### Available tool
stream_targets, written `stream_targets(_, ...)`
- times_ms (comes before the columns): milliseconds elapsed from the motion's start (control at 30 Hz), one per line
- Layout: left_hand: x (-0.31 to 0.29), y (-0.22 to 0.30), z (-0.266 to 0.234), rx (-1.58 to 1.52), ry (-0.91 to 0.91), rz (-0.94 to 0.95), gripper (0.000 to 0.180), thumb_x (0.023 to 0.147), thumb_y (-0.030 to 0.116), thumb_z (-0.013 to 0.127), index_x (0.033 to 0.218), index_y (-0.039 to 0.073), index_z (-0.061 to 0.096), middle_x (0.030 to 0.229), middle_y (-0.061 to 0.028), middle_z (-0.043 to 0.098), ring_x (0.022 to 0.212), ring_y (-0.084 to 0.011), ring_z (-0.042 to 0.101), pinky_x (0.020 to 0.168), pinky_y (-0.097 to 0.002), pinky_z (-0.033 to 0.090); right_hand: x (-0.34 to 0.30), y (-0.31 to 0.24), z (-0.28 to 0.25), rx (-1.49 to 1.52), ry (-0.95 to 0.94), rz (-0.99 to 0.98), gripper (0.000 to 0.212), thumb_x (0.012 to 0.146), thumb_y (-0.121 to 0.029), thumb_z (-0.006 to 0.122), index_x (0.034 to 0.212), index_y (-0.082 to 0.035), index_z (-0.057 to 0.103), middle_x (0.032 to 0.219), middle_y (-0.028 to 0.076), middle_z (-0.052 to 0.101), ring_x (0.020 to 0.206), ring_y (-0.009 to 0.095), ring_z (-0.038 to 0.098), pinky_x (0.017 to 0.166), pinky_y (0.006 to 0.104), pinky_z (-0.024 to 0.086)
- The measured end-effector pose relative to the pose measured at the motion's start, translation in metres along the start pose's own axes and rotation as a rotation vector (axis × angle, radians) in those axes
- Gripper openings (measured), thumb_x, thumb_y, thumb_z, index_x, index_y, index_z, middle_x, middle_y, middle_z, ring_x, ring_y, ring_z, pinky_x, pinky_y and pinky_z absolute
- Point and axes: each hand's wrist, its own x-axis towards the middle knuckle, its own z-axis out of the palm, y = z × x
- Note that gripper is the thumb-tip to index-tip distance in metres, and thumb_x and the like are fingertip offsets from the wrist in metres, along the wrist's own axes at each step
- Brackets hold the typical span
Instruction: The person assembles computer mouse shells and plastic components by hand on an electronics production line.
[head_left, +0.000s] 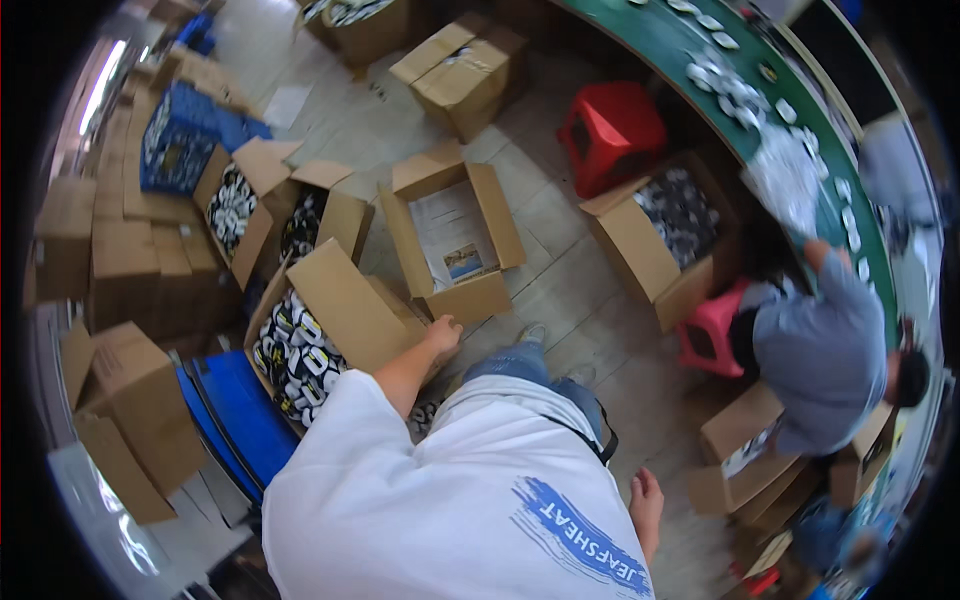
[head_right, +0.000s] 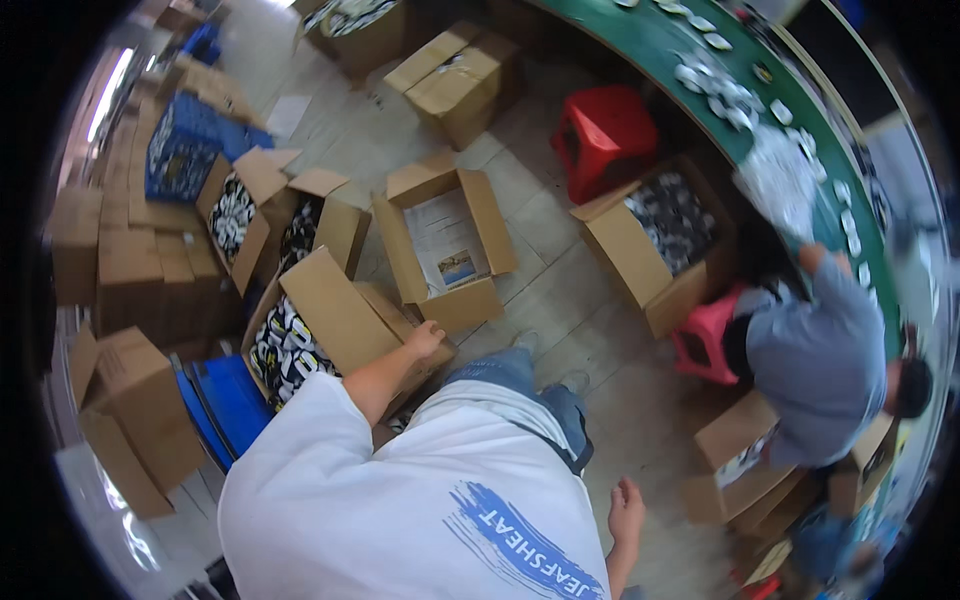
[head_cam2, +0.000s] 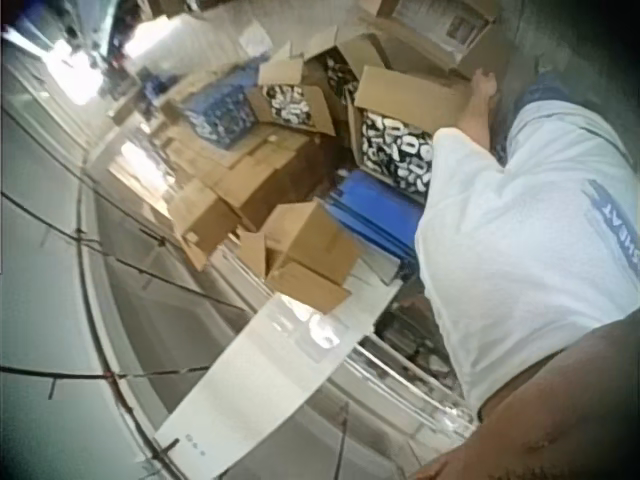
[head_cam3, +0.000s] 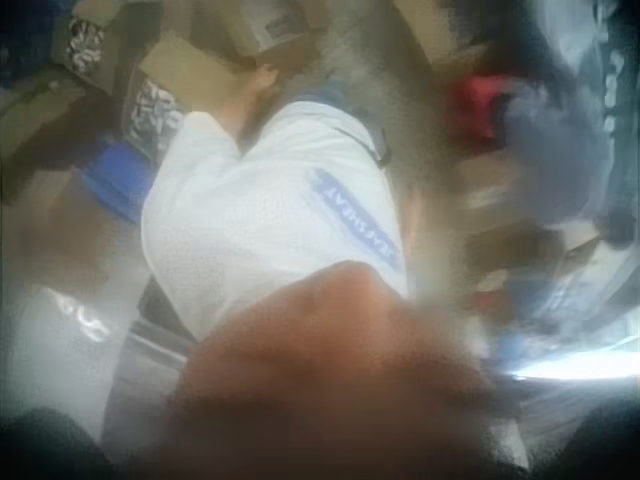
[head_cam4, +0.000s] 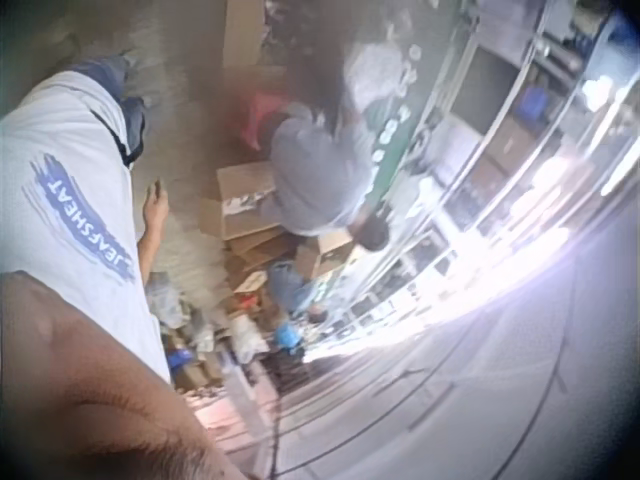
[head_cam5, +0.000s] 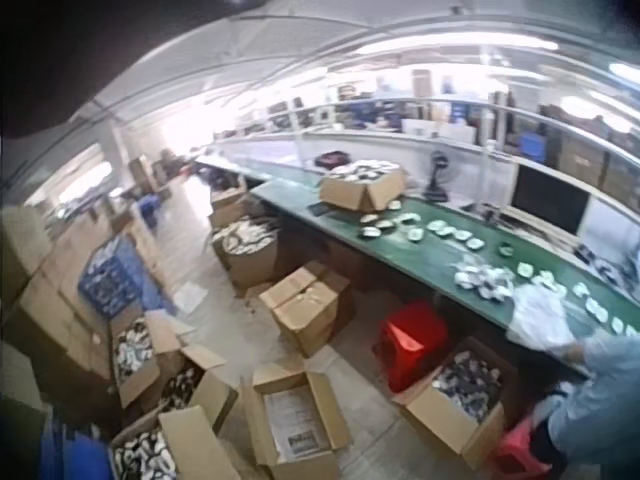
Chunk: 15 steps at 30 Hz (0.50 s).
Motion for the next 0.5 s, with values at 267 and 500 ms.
stream_targets(267,0.104,0.022,0.075,-0.594,0.052,-0.082,0.057,0.106,0.041,0.072,0.149,0.002,0.071,0.138,-0.0248,0.078,0.131,-0.0375,0.074,0.116,-0.048,0.054,0.191,-0.102,0.007,0.354,-0.378,0.16,0.035,0.112,-0.021,0.071,0.137,0.003,0.075,0.127,0.016,0.082,0.115,0.026,0.079,0.103,0.0393,0.062)
stream_targets(500,0.377,0.098,0.167,-0.326,0.193,-0.032,0.083,0.102,0.054,0.076,0.164,0.003,0.055,0.149,-0.0278,0.072,0.141,-0.0438,0.068,0.123,-0.0514,0.05,0.401,-0.131,0.026,-0.16,-0.45,0.429,0.039,0.115,-0.027,0.066,0.143,0.0,0.071,0.137,0.017,0.075,0.122,0.03,0.071,0.107,0.0433,0.057)
